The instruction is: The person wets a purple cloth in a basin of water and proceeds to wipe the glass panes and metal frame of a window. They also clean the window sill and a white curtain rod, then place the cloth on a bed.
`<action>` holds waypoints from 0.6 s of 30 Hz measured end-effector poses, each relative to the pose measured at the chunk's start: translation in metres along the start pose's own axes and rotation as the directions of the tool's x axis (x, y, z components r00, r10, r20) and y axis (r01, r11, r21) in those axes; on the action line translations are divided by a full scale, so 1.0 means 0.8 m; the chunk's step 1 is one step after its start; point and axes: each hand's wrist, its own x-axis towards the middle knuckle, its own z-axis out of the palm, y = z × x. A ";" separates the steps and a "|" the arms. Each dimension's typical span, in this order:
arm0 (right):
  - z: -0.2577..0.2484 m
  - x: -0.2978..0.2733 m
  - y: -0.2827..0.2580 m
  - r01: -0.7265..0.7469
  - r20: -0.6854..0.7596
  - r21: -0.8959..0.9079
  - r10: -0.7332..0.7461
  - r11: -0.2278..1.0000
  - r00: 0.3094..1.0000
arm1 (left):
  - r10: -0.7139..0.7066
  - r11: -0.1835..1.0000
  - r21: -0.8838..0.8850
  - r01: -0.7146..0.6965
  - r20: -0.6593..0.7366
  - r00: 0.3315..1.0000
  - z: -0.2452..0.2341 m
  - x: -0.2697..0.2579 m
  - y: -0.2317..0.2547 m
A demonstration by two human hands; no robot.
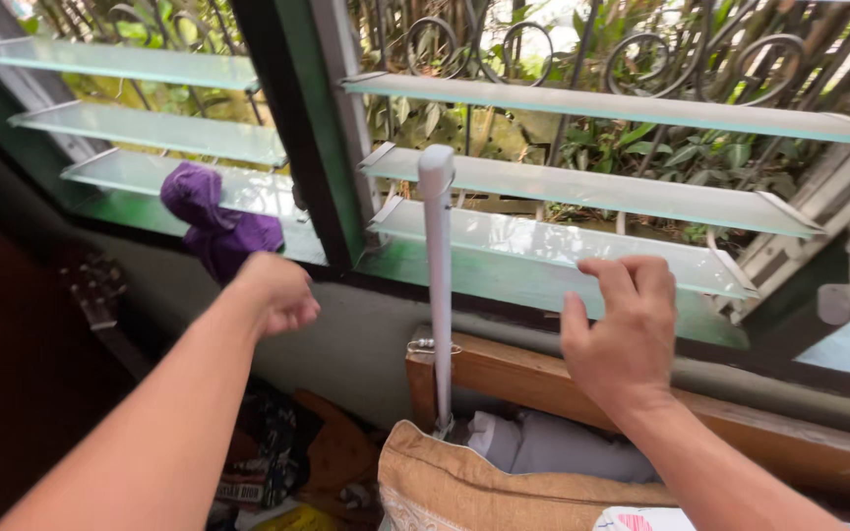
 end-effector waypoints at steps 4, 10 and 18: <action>0.025 0.021 -0.022 -0.027 0.082 0.181 0.012 0.983 0.997 | 0.179 0.975 0.190 -0.113 -0.376 0.909 -0.019 0.021 0.006; 0.030 0.019 -0.020 -0.066 0.174 0.239 0.024 0.969 0.984 | 0.160 0.967 0.242 -0.075 -0.353 0.922 -0.026 0.033 0.009; 0.021 0.002 0.005 -0.118 0.280 0.210 0.056 0.971 0.958 | 0.256 0.965 0.157 -0.210 -0.392 0.883 -0.047 0.109 -0.001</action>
